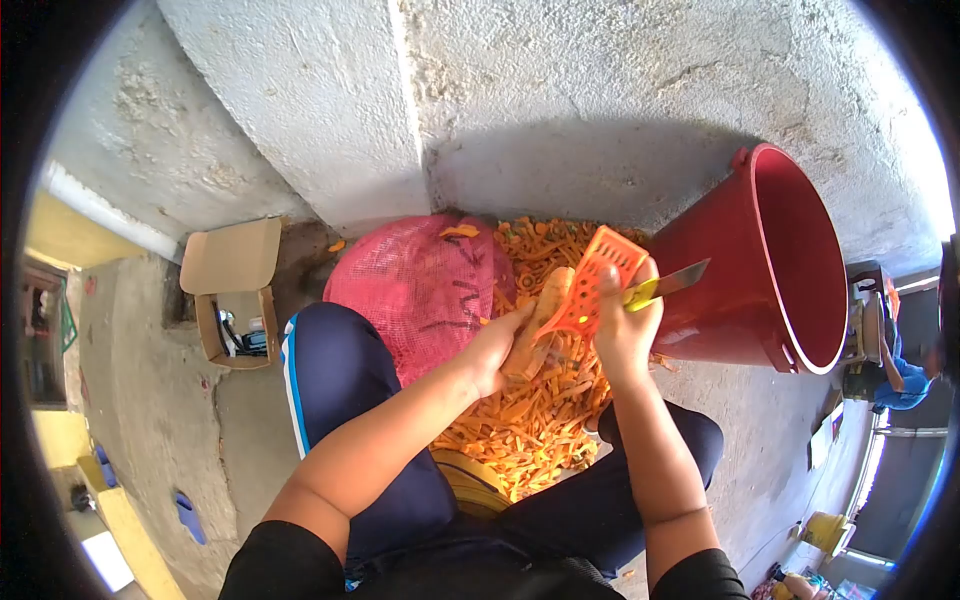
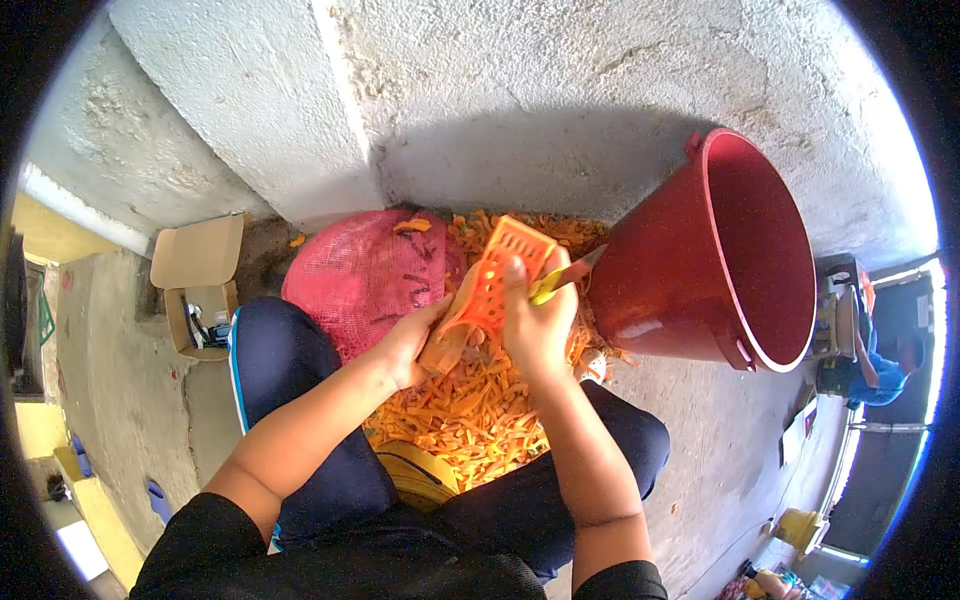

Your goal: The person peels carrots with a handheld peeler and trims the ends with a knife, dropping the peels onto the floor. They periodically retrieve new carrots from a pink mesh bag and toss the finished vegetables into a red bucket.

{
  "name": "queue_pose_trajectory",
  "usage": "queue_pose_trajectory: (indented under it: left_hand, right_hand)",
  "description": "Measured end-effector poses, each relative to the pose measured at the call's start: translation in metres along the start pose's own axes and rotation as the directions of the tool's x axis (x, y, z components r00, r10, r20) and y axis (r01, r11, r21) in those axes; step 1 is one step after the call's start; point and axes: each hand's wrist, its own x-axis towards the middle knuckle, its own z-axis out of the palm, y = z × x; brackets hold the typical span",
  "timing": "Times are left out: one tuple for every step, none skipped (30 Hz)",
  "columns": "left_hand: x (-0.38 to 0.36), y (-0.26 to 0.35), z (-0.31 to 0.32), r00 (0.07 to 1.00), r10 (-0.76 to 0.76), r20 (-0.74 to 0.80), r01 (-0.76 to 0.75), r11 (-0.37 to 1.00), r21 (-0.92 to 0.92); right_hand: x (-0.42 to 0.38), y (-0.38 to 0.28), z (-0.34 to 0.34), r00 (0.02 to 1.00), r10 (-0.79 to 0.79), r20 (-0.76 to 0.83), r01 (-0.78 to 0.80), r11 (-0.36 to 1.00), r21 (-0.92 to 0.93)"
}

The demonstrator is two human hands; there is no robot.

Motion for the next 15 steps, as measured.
queue_pose_trajectory:
  left_hand:
    - [0.002, 0.0, 0.002, 0.999, -0.01, -0.033, 0.009, 1.0, -0.014]
    - [0.003, 0.0, 0.005, 0.998, 0.005, -0.069, -0.008, 0.999, -0.052]
    - [0.001, 0.001, 0.013, 0.994, 0.018, -0.106, -0.027, 0.996, -0.09]
    - [-0.001, 0.003, 0.021, 0.989, 0.029, -0.143, -0.047, 0.991, -0.128]
    - [-0.004, 0.004, 0.025, 0.991, 0.034, -0.133, -0.051, 0.991, -0.127]
    - [-0.006, 0.005, 0.029, 0.992, 0.04, -0.124, -0.055, 0.99, -0.127]
    - [-0.007, 0.005, 0.031, 0.992, 0.045, -0.115, -0.06, 0.99, -0.128]
    - [-0.006, 0.004, 0.029, 0.993, 0.045, -0.11, -0.055, 0.994, -0.093]
    - [-0.004, 0.003, 0.027, 0.993, 0.044, -0.106, -0.051, 0.997, -0.058]
    - [-0.003, 0.002, 0.025, 0.994, 0.044, -0.101, -0.046, 0.999, -0.023]
    - [-0.002, 0.001, 0.024, 0.994, 0.048, -0.095, -0.05, 0.999, -0.012]
    - [0.0, 0.001, 0.025, 0.995, 0.054, -0.088, -0.054, 0.999, -0.001]
    - [0.001, 0.001, 0.025, 0.995, 0.061, -0.082, -0.06, 0.998, 0.011]
    - [0.001, 0.002, 0.027, 0.995, 0.064, -0.08, -0.064, 0.998, 0.013]
    - [0.0, 0.002, 0.029, 0.995, 0.068, -0.08, -0.067, 0.998, 0.013]
  right_hand:
    - [-0.004, 0.002, 0.003, 0.998, -0.047, 0.03, 0.049, 0.997, -0.064]
    - [-0.007, 0.004, 0.004, 0.997, -0.043, 0.059, 0.048, 0.995, -0.091]
    - [-0.01, 0.005, 0.006, 0.995, -0.038, 0.087, 0.048, 0.992, -0.119]
    - [-0.012, 0.008, 0.006, 0.993, -0.077, 0.092, 0.093, 0.978, -0.189]
    - [-0.013, 0.007, 0.007, 0.992, -0.08, 0.1, 0.097, 0.979, -0.181]
    - [-0.015, 0.005, 0.009, 0.991, -0.083, 0.109, 0.101, 0.98, -0.173]
    - [-0.017, 0.003, 0.009, 0.989, -0.085, 0.118, 0.104, 0.981, -0.164]
    - [-0.019, 0.001, 0.008, 0.986, -0.036, 0.16, 0.064, 0.983, -0.175]
    - [-0.018, -0.002, 0.008, 0.987, -0.015, 0.157, 0.049, 0.975, -0.217]
    - [-0.018, -0.006, 0.007, 0.988, 0.005, 0.152, 0.035, 0.965, -0.259]
    - [-0.017, -0.007, 0.006, 0.989, 0.025, 0.146, 0.02, 0.953, -0.301]
    - [-0.015, -0.007, 0.006, 0.991, 0.007, 0.13, 0.035, 0.946, -0.321]
    - [-0.013, -0.006, 0.005, 0.993, -0.011, 0.115, 0.05, 0.938, -0.342]
    - [-0.012, -0.004, 0.005, 0.994, -0.03, 0.102, 0.065, 0.93, -0.361]
    - [-0.011, 0.0, 0.005, 0.995, -0.037, 0.091, 0.067, 0.931, -0.36]
